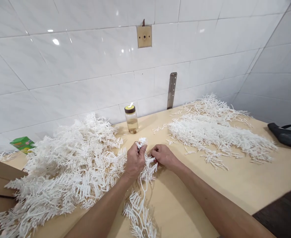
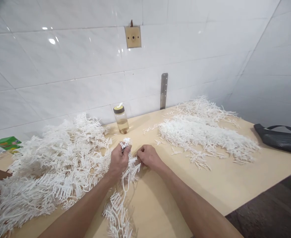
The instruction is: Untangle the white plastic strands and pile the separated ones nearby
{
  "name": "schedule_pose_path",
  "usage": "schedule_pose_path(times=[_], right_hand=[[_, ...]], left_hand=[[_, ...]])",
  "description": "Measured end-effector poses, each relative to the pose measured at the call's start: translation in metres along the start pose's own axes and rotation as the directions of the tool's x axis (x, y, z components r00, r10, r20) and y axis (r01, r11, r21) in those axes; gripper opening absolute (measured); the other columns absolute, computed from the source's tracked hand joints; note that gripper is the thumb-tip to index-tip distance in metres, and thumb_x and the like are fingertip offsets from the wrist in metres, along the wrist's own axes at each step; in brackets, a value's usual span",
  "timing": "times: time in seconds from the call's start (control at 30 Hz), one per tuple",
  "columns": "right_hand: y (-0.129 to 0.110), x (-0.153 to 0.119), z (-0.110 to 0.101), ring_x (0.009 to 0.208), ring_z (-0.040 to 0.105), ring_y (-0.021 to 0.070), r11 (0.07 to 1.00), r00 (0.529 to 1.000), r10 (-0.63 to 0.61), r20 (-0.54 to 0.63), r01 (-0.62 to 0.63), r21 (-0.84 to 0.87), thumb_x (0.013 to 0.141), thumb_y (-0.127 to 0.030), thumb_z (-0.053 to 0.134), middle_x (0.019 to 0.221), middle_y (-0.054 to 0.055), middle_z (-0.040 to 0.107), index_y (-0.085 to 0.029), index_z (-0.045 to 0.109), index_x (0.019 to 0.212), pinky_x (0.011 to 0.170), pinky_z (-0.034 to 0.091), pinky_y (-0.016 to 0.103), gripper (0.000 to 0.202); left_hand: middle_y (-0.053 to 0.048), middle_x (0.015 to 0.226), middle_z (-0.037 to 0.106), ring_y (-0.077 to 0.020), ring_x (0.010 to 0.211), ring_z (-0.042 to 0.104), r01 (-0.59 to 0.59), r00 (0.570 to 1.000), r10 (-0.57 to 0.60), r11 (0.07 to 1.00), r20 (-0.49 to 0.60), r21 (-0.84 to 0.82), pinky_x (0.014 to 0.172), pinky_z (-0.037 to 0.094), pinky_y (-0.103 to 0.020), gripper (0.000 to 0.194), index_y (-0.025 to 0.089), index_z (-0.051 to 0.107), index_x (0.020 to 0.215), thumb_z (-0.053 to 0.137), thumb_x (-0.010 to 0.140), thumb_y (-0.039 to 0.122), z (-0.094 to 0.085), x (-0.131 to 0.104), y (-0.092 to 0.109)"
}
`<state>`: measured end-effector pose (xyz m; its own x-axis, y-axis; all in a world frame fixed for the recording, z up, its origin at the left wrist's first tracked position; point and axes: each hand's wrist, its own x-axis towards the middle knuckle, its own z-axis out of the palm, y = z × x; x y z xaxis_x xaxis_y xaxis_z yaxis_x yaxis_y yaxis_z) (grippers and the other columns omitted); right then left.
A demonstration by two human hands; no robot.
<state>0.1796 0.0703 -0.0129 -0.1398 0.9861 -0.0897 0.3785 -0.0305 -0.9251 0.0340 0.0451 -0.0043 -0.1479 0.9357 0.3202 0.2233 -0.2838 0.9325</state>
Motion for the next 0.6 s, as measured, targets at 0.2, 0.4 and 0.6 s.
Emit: schedule_pose_path(times=[0.2, 0.4, 0.6], right_hand=[[0.007, 0.008, -0.040, 0.044, 0.058, 0.0129, 0.992, 0.936, -0.083, -0.342, 0.047, -0.113, 0.077, -0.027, 0.056, 0.059, 0.000, 0.064, -0.019, 0.060, 0.076, 0.048, 0.045, 0.024, 0.009], [0.012, 0.010, -0.075, 0.075, 0.063, 0.0222, 0.895, 0.748, -0.285, -0.599, -0.016, -0.446, 0.079, -0.026, 0.056, 0.085, 0.010, 0.067, -0.018, 0.062, 0.083, 0.074, 0.047, 0.035, 0.011], [-0.007, -0.007, -0.032, 0.059, 0.061, 0.0162, 0.951, 0.947, -0.297, -0.120, 0.283, -0.121, 0.087, -0.041, 0.055, 0.082, 0.005, 0.068, -0.019, 0.066, 0.095, 0.054, 0.048, 0.028, 0.026]], left_hand=[[0.004, 0.054, 0.053, -0.0083, 0.046, 0.042, 0.353, 0.934, -0.324, 0.903, 0.153, -0.246, 0.048, 0.034, -0.023, 0.045, 0.016, 0.063, 0.070, 0.080, 0.061, 0.056, 0.002, 0.008, -0.004], [0.005, 0.051, 0.053, -0.0071, 0.038, 0.043, 0.478, 0.877, -0.450, 0.771, 0.171, -0.420, 0.041, 0.036, -0.023, 0.051, 0.015, 0.061, 0.066, 0.088, 0.046, 0.054, 0.002, 0.012, -0.010], [0.002, 0.052, 0.058, -0.0115, 0.043, 0.051, 0.481, 0.874, -0.442, 0.738, 0.200, -0.473, 0.045, 0.042, -0.026, 0.049, 0.014, 0.062, 0.070, 0.089, 0.048, 0.049, 0.002, 0.013, -0.010]])
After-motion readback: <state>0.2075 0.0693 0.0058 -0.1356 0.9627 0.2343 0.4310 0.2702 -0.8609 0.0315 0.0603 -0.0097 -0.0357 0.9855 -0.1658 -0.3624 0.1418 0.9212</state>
